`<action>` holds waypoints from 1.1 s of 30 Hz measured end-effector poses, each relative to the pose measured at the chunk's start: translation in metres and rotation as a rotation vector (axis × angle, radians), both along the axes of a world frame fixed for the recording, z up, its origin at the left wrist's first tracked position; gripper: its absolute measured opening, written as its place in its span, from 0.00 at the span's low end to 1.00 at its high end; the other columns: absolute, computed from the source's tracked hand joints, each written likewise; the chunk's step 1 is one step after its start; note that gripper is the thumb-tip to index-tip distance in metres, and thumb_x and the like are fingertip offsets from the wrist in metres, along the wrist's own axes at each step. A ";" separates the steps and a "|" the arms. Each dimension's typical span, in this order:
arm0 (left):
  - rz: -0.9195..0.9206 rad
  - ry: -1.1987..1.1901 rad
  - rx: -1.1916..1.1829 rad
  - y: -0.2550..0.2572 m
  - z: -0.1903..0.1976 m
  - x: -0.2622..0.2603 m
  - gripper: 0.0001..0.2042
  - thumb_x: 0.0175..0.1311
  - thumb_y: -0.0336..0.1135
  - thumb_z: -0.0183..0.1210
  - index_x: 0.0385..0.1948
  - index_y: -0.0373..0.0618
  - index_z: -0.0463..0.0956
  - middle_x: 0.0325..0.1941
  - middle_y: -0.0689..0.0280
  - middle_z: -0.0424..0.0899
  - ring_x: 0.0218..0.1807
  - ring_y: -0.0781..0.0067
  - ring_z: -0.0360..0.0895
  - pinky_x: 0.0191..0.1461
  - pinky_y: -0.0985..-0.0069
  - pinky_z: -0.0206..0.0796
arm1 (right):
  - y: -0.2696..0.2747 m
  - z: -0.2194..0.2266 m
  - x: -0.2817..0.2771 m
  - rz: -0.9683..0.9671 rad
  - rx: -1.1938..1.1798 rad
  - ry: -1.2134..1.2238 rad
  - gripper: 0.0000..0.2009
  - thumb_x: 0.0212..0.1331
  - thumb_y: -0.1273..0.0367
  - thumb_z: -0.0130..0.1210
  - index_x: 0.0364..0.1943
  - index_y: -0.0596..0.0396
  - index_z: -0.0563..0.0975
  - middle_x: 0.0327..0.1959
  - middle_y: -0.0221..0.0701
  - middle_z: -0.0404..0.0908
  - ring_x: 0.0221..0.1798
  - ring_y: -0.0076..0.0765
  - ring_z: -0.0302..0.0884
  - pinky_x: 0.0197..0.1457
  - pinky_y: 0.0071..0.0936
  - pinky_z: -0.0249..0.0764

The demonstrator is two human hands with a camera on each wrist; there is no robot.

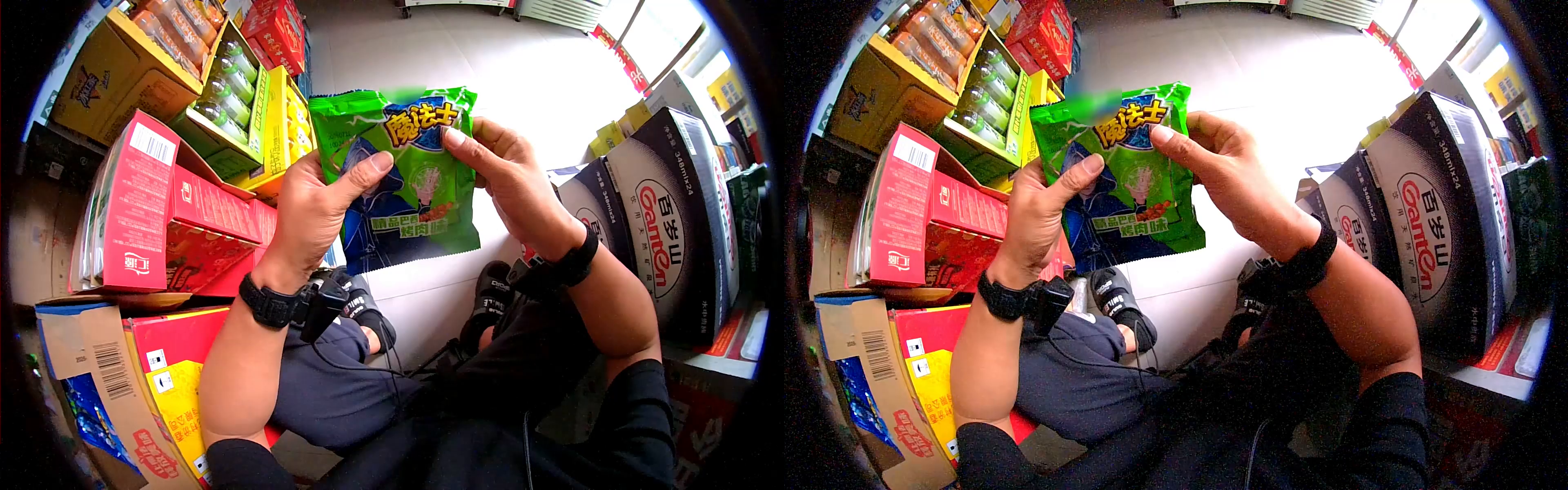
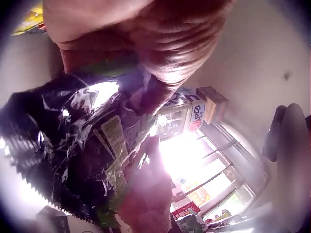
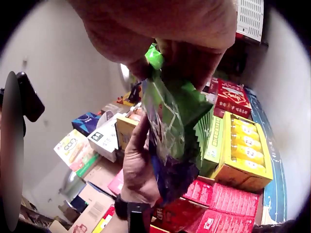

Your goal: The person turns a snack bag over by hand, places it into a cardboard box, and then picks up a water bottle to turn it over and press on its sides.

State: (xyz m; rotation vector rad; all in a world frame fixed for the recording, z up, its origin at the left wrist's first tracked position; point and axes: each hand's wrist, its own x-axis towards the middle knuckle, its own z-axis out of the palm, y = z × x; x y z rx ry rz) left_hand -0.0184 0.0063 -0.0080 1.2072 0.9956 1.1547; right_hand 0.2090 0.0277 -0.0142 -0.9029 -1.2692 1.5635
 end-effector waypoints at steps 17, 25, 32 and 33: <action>-0.258 0.066 -0.065 -0.004 0.004 0.007 0.25 0.61 0.30 0.70 0.59 0.37 0.72 0.56 0.64 0.81 0.55 0.75 0.79 0.62 0.73 0.70 | 0.005 0.000 0.003 -0.187 0.065 0.124 0.22 0.71 0.62 0.58 0.62 0.59 0.70 0.52 0.37 0.82 0.49 0.27 0.82 0.52 0.28 0.82; -0.174 0.008 -0.038 0.001 0.001 0.001 0.23 0.63 0.29 0.66 0.60 0.38 0.71 0.54 0.64 0.83 0.52 0.73 0.81 0.60 0.72 0.73 | 0.000 0.004 0.004 0.069 0.118 0.038 0.44 0.58 0.69 0.70 0.74 0.60 0.52 0.60 0.48 0.77 0.61 0.39 0.77 0.65 0.36 0.76; -0.047 -0.155 -0.026 0.003 0.003 0.001 0.24 0.60 0.26 0.69 0.58 0.40 0.72 0.54 0.66 0.82 0.53 0.74 0.79 0.62 0.73 0.70 | 0.003 -0.003 0.004 0.188 0.066 0.048 0.40 0.59 0.76 0.67 0.73 0.60 0.55 0.57 0.47 0.79 0.58 0.40 0.80 0.63 0.37 0.78; -0.025 -0.162 -0.009 0.004 0.003 0.000 0.23 0.60 0.26 0.69 0.58 0.40 0.73 0.53 0.65 0.82 0.53 0.74 0.80 0.63 0.73 0.70 | 0.003 -0.003 0.004 0.208 0.039 0.035 0.39 0.59 0.76 0.66 0.72 0.60 0.56 0.58 0.47 0.79 0.58 0.40 0.80 0.63 0.37 0.78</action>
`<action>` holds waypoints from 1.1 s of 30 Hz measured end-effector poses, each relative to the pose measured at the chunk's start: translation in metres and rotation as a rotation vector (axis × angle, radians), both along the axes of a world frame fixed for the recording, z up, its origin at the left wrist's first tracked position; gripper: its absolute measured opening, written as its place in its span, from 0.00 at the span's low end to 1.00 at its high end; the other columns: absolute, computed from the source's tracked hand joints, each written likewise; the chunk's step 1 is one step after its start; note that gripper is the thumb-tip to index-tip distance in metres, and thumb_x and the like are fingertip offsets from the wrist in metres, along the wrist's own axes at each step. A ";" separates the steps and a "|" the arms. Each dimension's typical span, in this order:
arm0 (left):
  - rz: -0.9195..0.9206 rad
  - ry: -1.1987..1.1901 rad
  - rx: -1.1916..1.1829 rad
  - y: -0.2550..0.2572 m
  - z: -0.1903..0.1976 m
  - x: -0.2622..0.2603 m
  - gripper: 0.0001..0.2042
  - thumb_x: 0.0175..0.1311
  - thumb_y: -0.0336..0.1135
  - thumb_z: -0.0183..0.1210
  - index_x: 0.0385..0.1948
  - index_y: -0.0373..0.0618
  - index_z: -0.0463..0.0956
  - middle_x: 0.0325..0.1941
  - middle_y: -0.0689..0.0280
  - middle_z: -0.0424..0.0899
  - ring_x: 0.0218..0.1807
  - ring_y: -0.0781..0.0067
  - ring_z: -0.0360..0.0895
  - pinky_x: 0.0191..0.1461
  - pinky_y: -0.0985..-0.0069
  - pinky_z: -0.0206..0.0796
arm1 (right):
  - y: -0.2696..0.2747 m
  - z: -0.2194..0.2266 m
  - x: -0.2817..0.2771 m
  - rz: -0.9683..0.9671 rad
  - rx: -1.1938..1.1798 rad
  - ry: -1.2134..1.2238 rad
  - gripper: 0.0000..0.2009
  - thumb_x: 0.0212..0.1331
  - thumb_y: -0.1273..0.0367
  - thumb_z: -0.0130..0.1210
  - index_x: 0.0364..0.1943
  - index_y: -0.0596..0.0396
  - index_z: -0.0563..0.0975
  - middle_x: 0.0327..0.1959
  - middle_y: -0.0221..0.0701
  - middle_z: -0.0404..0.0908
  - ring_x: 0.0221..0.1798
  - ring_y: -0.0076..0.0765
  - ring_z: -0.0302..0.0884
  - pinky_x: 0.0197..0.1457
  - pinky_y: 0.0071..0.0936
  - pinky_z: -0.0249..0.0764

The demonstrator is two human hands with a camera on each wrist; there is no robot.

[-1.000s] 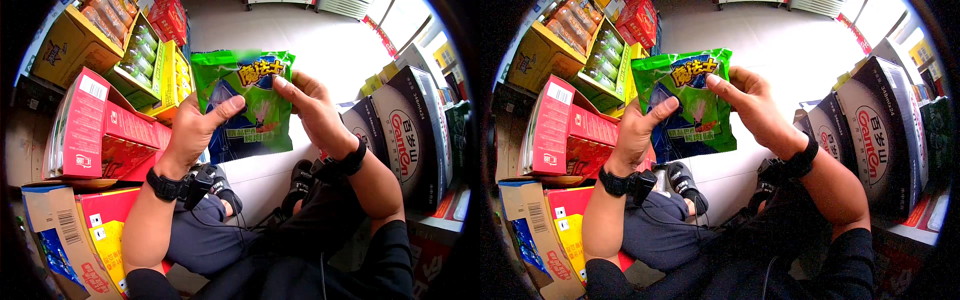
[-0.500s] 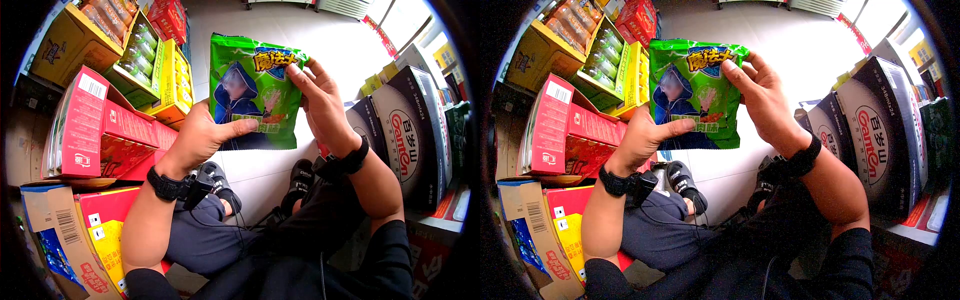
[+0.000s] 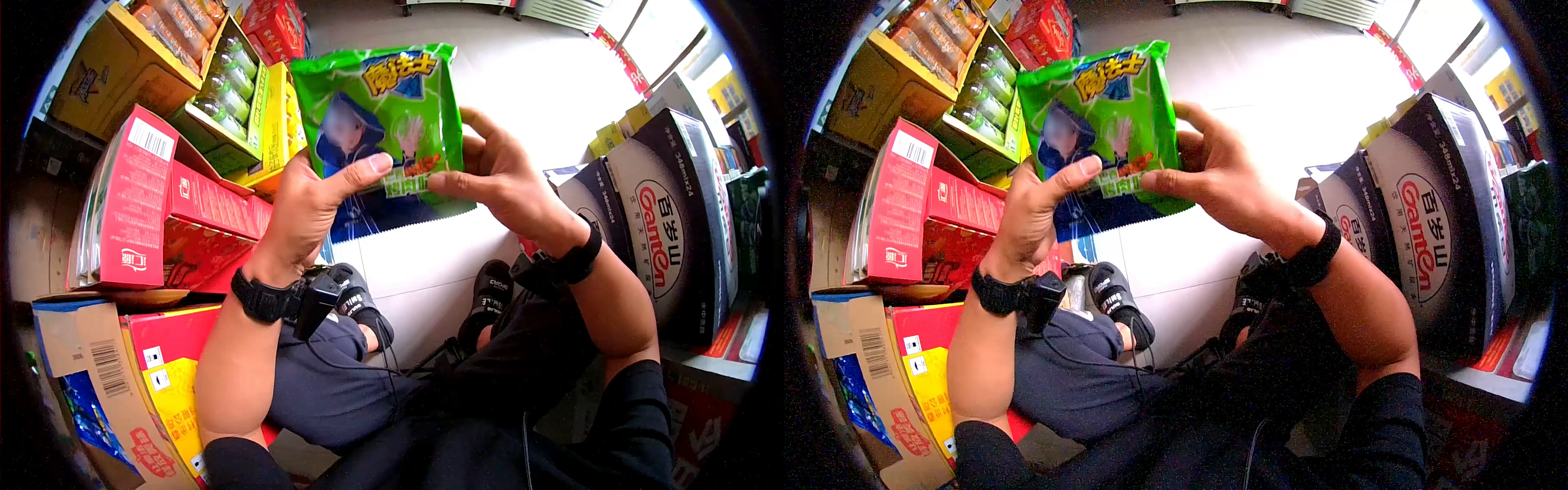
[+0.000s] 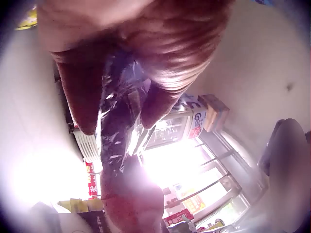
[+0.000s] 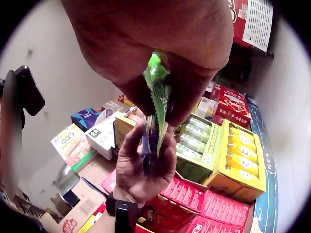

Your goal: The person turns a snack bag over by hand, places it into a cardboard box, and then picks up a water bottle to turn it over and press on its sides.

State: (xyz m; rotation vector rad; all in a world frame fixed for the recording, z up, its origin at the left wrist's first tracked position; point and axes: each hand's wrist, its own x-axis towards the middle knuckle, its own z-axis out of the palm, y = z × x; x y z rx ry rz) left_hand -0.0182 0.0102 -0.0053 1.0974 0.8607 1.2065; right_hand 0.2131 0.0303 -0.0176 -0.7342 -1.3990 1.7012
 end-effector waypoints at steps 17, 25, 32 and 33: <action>0.229 -0.090 -0.045 0.008 -0.003 -0.013 0.13 0.62 0.31 0.69 0.46 0.40 0.82 0.43 0.66 0.88 0.42 0.76 0.84 0.50 0.76 0.76 | -0.008 -0.003 -0.009 0.178 -0.047 -0.182 0.31 0.58 0.75 0.67 0.65 0.62 0.64 0.56 0.43 0.81 0.58 0.35 0.79 0.64 0.37 0.76; 0.185 -0.097 -0.074 0.005 -0.004 -0.007 0.10 0.63 0.31 0.68 0.43 0.39 0.83 0.41 0.66 0.88 0.40 0.77 0.84 0.47 0.78 0.76 | -0.005 -0.006 -0.012 -0.043 -0.033 -0.141 0.21 0.70 0.61 0.59 0.57 0.65 0.74 0.48 0.36 0.84 0.49 0.27 0.82 0.55 0.29 0.78; 0.093 -0.025 -0.093 0.000 -0.009 -0.003 0.10 0.65 0.34 0.67 0.41 0.37 0.83 0.39 0.64 0.88 0.37 0.77 0.84 0.43 0.79 0.77 | 0.000 -0.005 -0.002 -0.225 -0.038 -0.161 0.22 0.70 0.54 0.57 0.50 0.61 0.80 0.43 0.36 0.85 0.44 0.29 0.84 0.51 0.29 0.80; 0.084 -0.045 -0.108 0.000 -0.009 -0.002 0.10 0.65 0.33 0.67 0.41 0.37 0.82 0.39 0.63 0.88 0.37 0.77 0.85 0.43 0.79 0.77 | 0.001 -0.008 -0.001 -0.236 -0.025 -0.170 0.20 0.71 0.55 0.57 0.49 0.60 0.80 0.42 0.35 0.85 0.43 0.28 0.84 0.50 0.28 0.80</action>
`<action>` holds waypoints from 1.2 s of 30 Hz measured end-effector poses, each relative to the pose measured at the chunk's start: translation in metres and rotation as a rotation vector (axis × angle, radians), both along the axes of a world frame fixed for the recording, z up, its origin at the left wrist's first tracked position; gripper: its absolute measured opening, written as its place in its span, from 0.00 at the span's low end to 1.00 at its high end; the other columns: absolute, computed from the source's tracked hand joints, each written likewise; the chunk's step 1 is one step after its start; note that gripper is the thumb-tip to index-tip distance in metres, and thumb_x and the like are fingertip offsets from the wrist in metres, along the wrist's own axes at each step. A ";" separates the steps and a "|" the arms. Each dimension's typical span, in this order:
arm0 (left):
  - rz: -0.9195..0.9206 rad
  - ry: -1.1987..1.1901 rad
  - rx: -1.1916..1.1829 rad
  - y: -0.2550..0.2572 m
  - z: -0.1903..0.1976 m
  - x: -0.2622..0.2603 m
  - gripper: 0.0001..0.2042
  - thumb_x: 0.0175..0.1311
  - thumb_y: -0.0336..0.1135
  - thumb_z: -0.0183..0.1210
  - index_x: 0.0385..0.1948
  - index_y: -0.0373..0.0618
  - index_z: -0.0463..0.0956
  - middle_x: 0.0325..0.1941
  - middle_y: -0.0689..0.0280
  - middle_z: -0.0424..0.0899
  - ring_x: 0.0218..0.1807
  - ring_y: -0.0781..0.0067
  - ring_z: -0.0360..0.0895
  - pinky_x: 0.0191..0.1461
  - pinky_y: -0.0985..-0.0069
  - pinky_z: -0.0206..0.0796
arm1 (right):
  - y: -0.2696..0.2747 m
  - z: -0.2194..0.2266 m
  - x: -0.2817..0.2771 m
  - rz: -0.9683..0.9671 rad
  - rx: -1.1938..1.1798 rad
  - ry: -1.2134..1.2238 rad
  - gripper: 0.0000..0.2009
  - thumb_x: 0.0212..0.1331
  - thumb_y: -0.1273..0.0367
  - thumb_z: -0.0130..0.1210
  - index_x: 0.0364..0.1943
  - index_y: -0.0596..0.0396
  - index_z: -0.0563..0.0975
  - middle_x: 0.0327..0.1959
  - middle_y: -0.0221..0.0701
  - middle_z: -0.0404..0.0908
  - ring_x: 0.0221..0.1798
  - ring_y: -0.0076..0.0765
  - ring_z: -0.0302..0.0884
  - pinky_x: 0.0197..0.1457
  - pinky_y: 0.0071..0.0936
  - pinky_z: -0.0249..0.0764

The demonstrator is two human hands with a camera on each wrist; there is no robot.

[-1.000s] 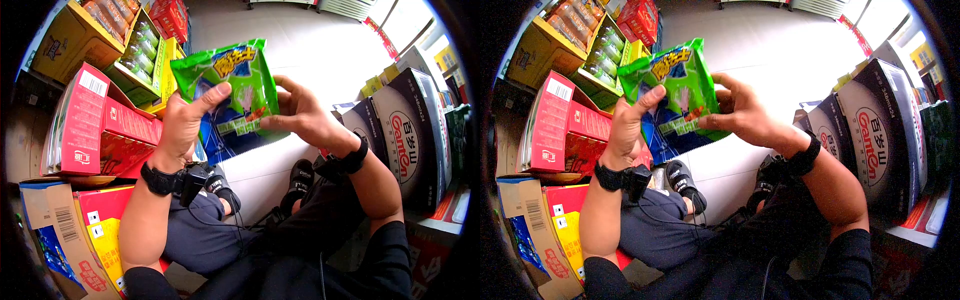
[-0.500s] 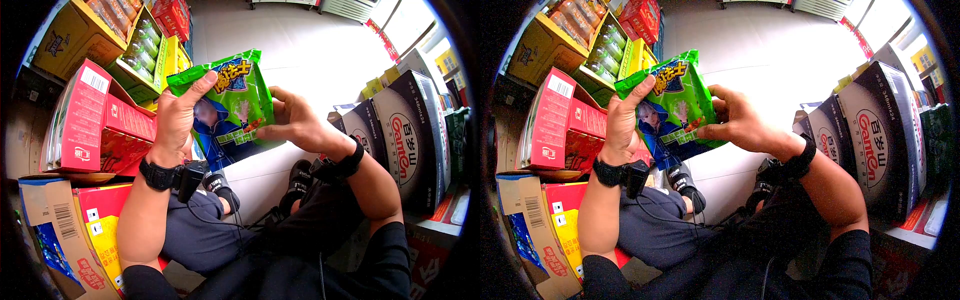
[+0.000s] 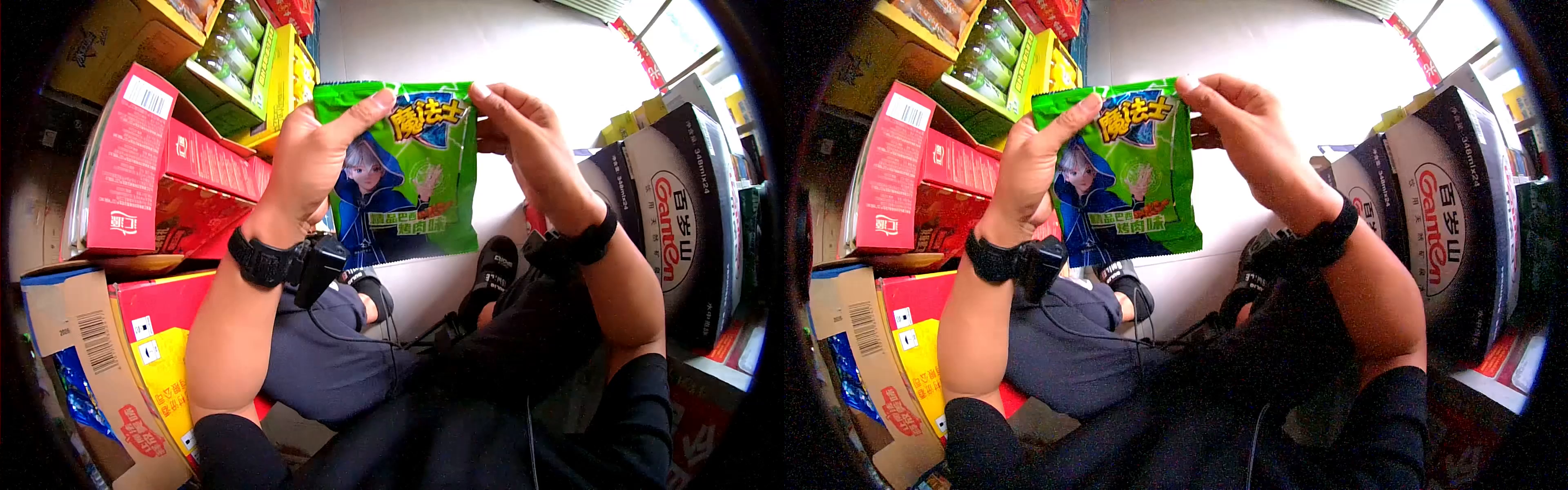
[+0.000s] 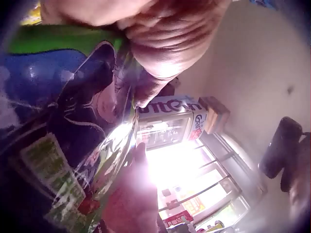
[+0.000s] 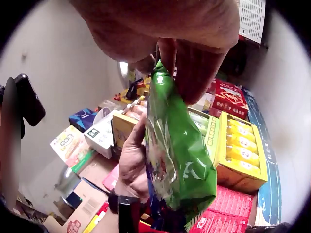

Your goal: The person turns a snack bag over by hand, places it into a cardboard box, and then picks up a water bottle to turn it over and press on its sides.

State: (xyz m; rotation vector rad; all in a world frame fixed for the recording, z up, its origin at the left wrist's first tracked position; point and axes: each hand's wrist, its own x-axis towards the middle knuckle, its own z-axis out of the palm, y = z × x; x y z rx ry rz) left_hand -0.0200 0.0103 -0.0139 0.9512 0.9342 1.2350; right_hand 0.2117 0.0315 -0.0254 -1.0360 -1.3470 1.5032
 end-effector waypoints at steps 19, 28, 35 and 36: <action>-0.022 -0.144 -0.101 0.007 -0.009 -0.006 0.12 0.75 0.39 0.54 0.50 0.43 0.77 0.46 0.62 0.87 0.44 0.70 0.86 0.51 0.71 0.79 | 0.004 -0.009 0.002 -0.041 0.007 0.011 0.15 0.71 0.55 0.56 0.47 0.52 0.82 0.35 0.24 0.86 0.35 0.16 0.81 0.42 0.18 0.77; 0.059 -0.190 -0.064 0.010 -0.004 -0.012 0.17 0.77 0.44 0.51 0.51 0.39 0.78 0.48 0.62 0.87 0.47 0.69 0.85 0.55 0.69 0.77 | -0.006 -0.007 -0.010 0.101 -0.078 -0.022 0.24 0.70 0.52 0.56 0.56 0.58 0.77 0.43 0.29 0.84 0.41 0.22 0.82 0.44 0.21 0.77; -0.004 -0.244 -0.042 0.012 -0.003 -0.011 0.24 0.79 0.51 0.43 0.55 0.36 0.76 0.51 0.57 0.86 0.51 0.66 0.84 0.61 0.67 0.74 | -0.007 -0.014 -0.016 0.080 -0.187 0.029 0.21 0.76 0.59 0.49 0.62 0.60 0.72 0.50 0.31 0.81 0.50 0.23 0.78 0.57 0.22 0.74; 0.030 -0.191 -0.014 0.012 -0.004 -0.009 0.26 0.80 0.53 0.41 0.55 0.36 0.76 0.52 0.57 0.85 0.52 0.65 0.84 0.62 0.66 0.73 | -0.010 -0.009 -0.018 0.054 -0.208 -0.002 0.21 0.76 0.61 0.48 0.63 0.61 0.71 0.52 0.33 0.81 0.53 0.25 0.77 0.60 0.24 0.72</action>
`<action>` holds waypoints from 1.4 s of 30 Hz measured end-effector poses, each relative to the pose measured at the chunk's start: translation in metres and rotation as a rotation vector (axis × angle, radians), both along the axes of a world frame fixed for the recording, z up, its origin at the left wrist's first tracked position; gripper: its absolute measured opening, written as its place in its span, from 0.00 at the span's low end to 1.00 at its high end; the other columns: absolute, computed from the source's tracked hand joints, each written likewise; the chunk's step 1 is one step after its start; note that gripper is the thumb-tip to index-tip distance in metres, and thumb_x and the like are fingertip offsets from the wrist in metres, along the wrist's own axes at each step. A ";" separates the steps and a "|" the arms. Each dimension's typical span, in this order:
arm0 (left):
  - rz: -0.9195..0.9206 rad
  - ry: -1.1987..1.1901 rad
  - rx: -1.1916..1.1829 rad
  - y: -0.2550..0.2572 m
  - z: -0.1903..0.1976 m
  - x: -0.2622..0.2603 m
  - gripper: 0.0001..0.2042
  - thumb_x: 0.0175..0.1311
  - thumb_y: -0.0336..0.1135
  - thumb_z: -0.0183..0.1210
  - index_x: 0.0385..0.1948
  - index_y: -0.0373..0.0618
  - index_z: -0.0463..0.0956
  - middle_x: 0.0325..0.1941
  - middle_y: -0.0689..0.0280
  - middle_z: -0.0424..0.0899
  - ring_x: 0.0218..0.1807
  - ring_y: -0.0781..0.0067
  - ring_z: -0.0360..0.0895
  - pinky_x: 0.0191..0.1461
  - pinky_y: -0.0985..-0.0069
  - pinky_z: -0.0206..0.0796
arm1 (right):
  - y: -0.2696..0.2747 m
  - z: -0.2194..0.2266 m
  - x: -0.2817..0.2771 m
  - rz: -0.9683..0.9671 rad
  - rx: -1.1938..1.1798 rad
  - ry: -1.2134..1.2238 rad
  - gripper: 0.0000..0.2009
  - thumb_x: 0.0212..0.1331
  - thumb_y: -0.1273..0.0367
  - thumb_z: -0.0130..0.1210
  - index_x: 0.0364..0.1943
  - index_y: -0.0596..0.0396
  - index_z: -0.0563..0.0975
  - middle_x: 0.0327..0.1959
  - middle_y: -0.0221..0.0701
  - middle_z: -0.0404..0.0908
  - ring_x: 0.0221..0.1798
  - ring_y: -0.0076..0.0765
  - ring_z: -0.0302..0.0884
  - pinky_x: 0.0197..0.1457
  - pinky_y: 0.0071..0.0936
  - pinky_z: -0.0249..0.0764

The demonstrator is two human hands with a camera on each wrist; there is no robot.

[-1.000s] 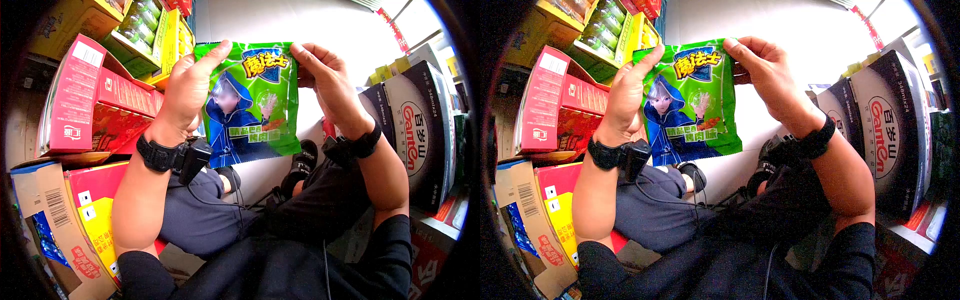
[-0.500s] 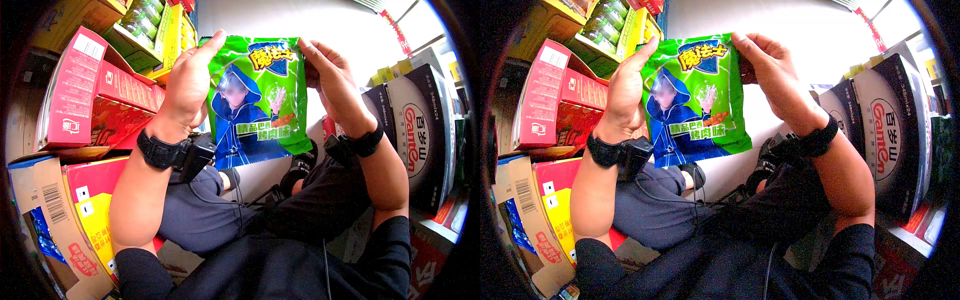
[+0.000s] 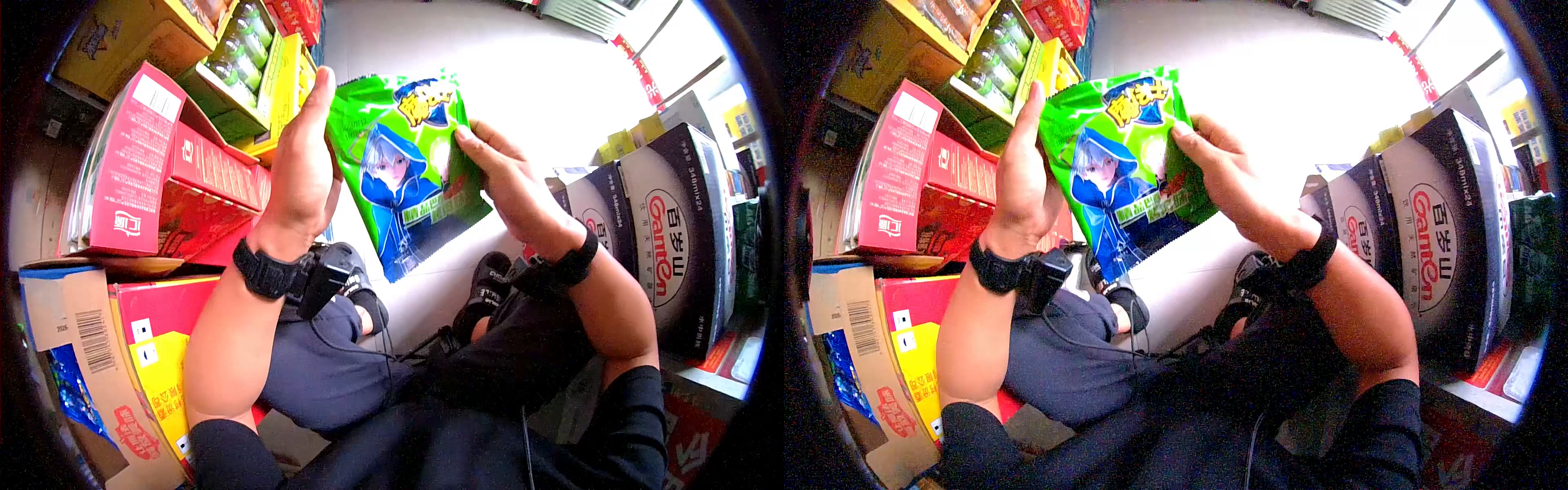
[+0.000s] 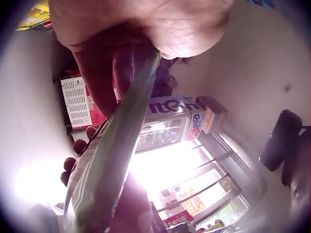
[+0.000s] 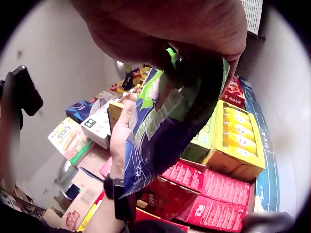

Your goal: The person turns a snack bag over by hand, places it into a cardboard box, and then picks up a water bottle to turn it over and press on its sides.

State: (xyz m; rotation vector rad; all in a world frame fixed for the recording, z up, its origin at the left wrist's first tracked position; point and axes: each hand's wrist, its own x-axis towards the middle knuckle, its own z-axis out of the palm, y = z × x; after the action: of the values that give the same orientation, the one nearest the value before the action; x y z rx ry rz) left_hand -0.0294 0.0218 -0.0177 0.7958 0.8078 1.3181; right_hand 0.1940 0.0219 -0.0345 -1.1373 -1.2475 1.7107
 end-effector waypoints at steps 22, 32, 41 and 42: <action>0.285 0.116 0.140 0.002 -0.009 -0.005 0.21 0.78 0.46 0.50 0.60 0.37 0.72 0.61 0.66 0.75 0.60 0.77 0.71 0.68 0.76 0.60 | -0.005 0.014 -0.006 -0.002 -0.009 0.086 0.18 0.76 0.61 0.48 0.59 0.60 0.72 0.46 0.30 0.80 0.46 0.23 0.78 0.51 0.24 0.76; 0.442 0.389 0.097 0.007 -0.001 -0.013 0.23 0.78 0.55 0.46 0.39 0.40 0.73 0.37 0.68 0.72 0.41 0.76 0.67 0.49 0.72 0.61 | 0.009 0.002 0.006 0.124 0.049 0.112 0.19 0.68 0.65 0.55 0.57 0.63 0.75 0.46 0.31 0.82 0.48 0.26 0.78 0.54 0.25 0.74; 0.362 0.431 0.058 0.006 0.003 -0.014 0.39 0.76 0.66 0.37 0.44 0.30 0.79 0.37 0.58 0.81 0.40 0.77 0.72 0.45 0.73 0.66 | 0.014 0.010 0.005 0.100 0.144 0.185 0.12 0.67 0.71 0.50 0.49 0.63 0.76 0.35 0.30 0.81 0.38 0.25 0.79 0.47 0.23 0.76; 0.296 0.394 -0.006 0.009 0.004 -0.021 0.39 0.75 0.68 0.36 0.49 0.32 0.78 0.42 0.55 0.82 0.40 0.75 0.75 0.44 0.74 0.68 | 0.013 0.011 0.003 0.085 0.139 0.209 0.11 0.68 0.71 0.50 0.49 0.62 0.76 0.35 0.31 0.81 0.38 0.26 0.79 0.47 0.23 0.76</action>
State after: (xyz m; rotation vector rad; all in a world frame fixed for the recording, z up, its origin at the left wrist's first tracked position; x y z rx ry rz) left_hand -0.0504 0.0304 -0.0140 0.9744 1.2807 1.4367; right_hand 0.1969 0.0350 -0.0238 -0.8120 -1.2763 1.7265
